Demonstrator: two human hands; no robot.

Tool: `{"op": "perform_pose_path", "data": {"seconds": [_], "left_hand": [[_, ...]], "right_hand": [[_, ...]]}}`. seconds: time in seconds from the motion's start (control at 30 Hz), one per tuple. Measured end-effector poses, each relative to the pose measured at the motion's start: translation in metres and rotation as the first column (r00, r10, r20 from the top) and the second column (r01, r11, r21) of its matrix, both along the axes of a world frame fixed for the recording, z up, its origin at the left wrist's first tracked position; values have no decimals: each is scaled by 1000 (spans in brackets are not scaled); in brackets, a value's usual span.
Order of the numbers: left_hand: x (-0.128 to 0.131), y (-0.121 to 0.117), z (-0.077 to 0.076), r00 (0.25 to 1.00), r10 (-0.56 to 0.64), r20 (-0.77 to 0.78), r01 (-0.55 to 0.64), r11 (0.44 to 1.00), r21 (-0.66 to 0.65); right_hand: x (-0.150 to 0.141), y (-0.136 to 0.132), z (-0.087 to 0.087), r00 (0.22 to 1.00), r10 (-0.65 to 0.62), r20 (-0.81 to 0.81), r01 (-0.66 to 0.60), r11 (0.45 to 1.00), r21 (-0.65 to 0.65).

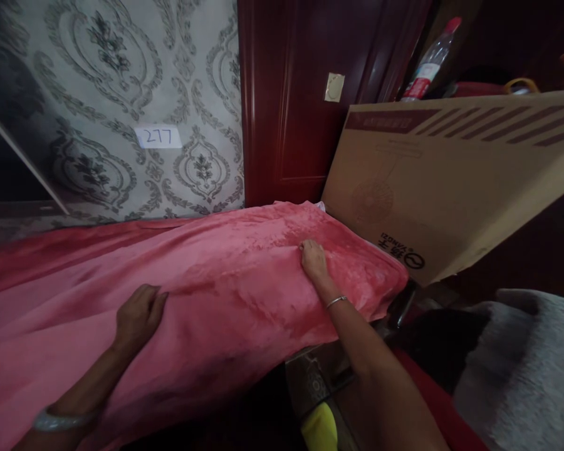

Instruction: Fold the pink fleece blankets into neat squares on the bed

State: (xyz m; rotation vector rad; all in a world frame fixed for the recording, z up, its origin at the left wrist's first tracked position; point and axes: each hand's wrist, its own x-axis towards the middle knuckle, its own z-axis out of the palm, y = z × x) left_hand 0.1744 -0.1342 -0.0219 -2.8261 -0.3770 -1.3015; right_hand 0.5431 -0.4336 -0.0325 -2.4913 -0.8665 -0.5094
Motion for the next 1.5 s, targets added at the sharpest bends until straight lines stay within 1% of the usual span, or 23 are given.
{"op": "perform_pose_path", "data": {"seconds": [0.07,0.2,0.33,0.53,0.63,0.73,0.9,0.97,1.07,1.2,1.3,1.37,1.5], "left_hand": [[-2,0,0,999,12,41,-11,1000,-17],[-3,-1,0,997,36,68,-34,999,-29],[-3,1,1,997,39,73,-37,999,-30],[-3,1,2,996,43,75,-40,998,-38],[-3,0,3,996,41,81,-39,999,-28],[-2,0,2,996,46,70,-44,998,-37],[-1,2,3,999,50,19,-49,998,-51],[0,2,3,999,38,5,-38,999,-38],[2,3,2,999,19,-32,-20,999,-26],[4,2,0,998,26,-63,-28,999,-31],[4,2,0,998,42,-46,-44,998,-33],[2,2,1,999,51,-19,-52,998,-29],[-2,2,2,996,73,58,-72,997,-26]], "right_hand": [[-2,1,-8,1000,13,-13,-13,1000,3],[-1,3,-19,998,51,-28,-50,999,10],[7,-5,-20,996,86,-25,-85,996,15],[21,-29,-17,993,114,-24,-115,993,-13],[27,-37,-18,994,107,-35,-109,993,-43],[31,-39,-20,996,79,-47,-82,994,-68],[36,-36,-19,999,-23,-43,21,999,-45],[40,-37,-14,997,-69,-37,69,998,-14],[45,-38,2,994,-106,-14,106,994,35],[48,-36,31,996,-82,43,78,994,79],[47,-34,47,994,-56,96,46,993,106],[45,-36,54,989,-48,141,28,990,137],[38,-43,60,981,-54,187,21,984,175]]}}
